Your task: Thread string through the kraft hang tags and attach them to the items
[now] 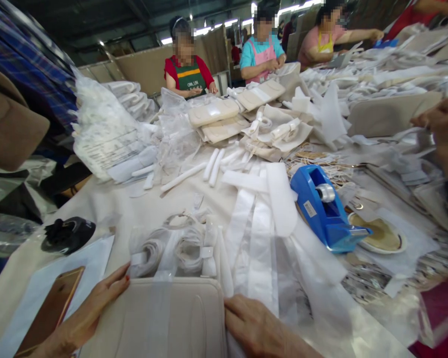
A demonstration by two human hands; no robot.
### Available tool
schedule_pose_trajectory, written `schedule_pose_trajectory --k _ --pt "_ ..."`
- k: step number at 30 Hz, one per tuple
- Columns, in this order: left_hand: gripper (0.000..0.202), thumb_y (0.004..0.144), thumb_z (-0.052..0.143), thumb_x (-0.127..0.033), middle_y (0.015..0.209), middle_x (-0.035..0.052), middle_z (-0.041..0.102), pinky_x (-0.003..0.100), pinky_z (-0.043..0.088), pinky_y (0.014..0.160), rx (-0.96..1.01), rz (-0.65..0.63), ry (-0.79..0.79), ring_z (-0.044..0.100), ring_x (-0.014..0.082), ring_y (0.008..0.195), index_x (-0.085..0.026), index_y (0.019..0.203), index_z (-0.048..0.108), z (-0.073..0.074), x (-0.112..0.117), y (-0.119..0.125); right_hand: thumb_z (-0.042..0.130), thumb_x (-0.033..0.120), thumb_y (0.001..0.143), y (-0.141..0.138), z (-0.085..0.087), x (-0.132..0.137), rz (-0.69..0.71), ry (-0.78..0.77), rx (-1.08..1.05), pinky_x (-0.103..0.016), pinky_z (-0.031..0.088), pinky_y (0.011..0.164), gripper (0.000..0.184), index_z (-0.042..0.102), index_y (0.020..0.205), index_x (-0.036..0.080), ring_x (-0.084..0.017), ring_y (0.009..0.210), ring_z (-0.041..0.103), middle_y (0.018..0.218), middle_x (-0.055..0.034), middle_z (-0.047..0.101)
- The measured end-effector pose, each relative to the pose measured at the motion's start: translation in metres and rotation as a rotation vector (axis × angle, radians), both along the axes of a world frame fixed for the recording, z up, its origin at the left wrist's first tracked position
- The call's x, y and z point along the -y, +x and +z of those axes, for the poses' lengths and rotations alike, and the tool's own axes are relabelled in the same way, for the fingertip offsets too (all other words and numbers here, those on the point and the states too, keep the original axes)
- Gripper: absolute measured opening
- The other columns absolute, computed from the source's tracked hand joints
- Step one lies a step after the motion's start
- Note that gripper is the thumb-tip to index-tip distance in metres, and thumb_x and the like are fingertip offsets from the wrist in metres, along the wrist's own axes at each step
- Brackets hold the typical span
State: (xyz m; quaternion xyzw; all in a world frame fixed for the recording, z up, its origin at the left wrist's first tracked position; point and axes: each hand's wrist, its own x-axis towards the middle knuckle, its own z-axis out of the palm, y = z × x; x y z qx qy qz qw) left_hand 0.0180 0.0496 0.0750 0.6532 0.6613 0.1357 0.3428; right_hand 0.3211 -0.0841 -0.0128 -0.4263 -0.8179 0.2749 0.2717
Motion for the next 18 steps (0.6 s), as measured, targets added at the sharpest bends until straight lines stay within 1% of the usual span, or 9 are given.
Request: schedule_pose_trajectory --k 2,4,8,11,12,13,15,16,18 --pt "0.051 0.072 0.044 -0.080 0.087 -0.0098 0.073 0.032 0.055 0.071 0.297 0.186 -0.271 0.068 0.0177 0.075 -0.044 0.096 0.070 -0.002 0.000 -0.002 0.042 0.004 0.085 -0.003 -0.004 -0.003 -0.015 -0.042 -0.057 -0.022 0.052 0.076 0.027 0.060 0.101 0.016 -0.016 0.087 0.062 0.095 -0.0092 0.064" --pt "0.038 0.070 0.053 -0.076 0.087 -0.0133 0.073 0.030 0.054 0.071 0.459 0.331 -0.408 0.068 0.0162 0.076 -0.049 0.092 0.069 -0.005 0.001 -0.005 0.042 0.005 0.085 -0.003 -0.007 -0.001 -0.033 -0.065 -0.091 -0.022 0.051 0.077 0.029 0.059 0.107 0.016 -0.015 0.089 0.061 0.097 -0.0091 0.064" --pt "0.034 0.061 0.065 -0.073 0.081 -0.0139 0.073 0.026 0.053 0.062 0.542 0.454 -0.434 0.067 0.0151 0.069 -0.050 0.085 0.071 -0.012 0.001 -0.009 0.042 0.006 0.086 0.004 -0.006 0.005 0.000 -0.023 -0.009 -0.023 0.049 0.076 0.033 0.055 0.114 0.016 -0.016 0.089 0.060 0.102 -0.0094 0.063" --pt "0.037 0.058 0.068 -0.074 0.075 -0.0138 0.072 0.028 0.053 0.062 0.522 0.464 -0.411 0.067 0.0166 0.067 -0.049 0.084 0.071 -0.014 0.000 -0.008 0.044 0.006 0.085 0.005 -0.005 0.004 0.048 0.075 0.095 -0.023 0.046 0.068 0.026 0.057 0.106 0.014 -0.016 0.080 0.058 0.095 -0.0081 0.064" --pt "0.046 0.055 0.070 -0.074 0.075 -0.0127 0.073 0.030 0.054 0.063 0.505 0.481 -0.413 0.068 0.0180 0.068 -0.048 0.093 0.070 -0.014 -0.001 -0.008 0.046 0.006 0.083 0.003 -0.006 0.002 0.049 0.115 0.113 -0.024 0.045 0.064 0.022 0.059 0.099 0.013 -0.016 0.075 0.056 0.090 -0.0074 0.064" --pt "0.064 0.049 0.075 -0.072 0.076 -0.0102 0.073 0.031 0.055 0.063 0.482 0.513 -0.411 0.068 0.0201 0.069 -0.046 0.106 0.066 -0.014 -0.002 -0.007 0.049 0.006 0.081 0.001 -0.008 0.000 0.043 0.153 0.115 -0.026 0.043 0.059 0.017 0.060 0.092 0.013 -0.016 0.070 0.055 0.085 -0.0067 0.063" --pt "0.111 0.032 0.087 -0.061 0.080 -0.0021 0.075 0.032 0.057 0.062 0.444 0.604 -0.401 0.069 0.0256 0.072 -0.032 0.132 0.049 -0.013 -0.003 -0.007 0.052 0.008 0.076 -0.007 -0.015 -0.004 -0.001 0.207 0.078 -0.027 0.037 0.052 0.010 0.059 0.078 0.014 -0.016 0.061 0.050 0.075 -0.0053 0.060" --pt "0.128 0.025 0.091 -0.054 0.082 0.0019 0.075 0.032 0.058 0.061 0.439 0.637 -0.399 0.069 0.0284 0.074 -0.024 0.139 0.041 -0.013 -0.003 -0.007 0.051 0.008 0.074 -0.011 -0.019 -0.006 -0.036 0.217 0.047 -0.027 0.034 0.050 0.009 0.057 0.073 0.015 -0.015 0.059 0.049 0.071 -0.0048 0.058" --pt "0.136 0.020 0.093 -0.044 0.086 0.0061 0.075 0.032 0.058 0.060 0.452 0.666 -0.397 0.069 0.0321 0.081 -0.017 0.141 0.037 -0.015 -0.003 -0.009 0.050 0.009 0.071 -0.020 -0.026 -0.008 -0.127 0.176 -0.016 -0.027 0.029 0.046 0.010 0.057 0.068 0.016 -0.015 0.056 0.047 0.067 -0.0041 0.056"
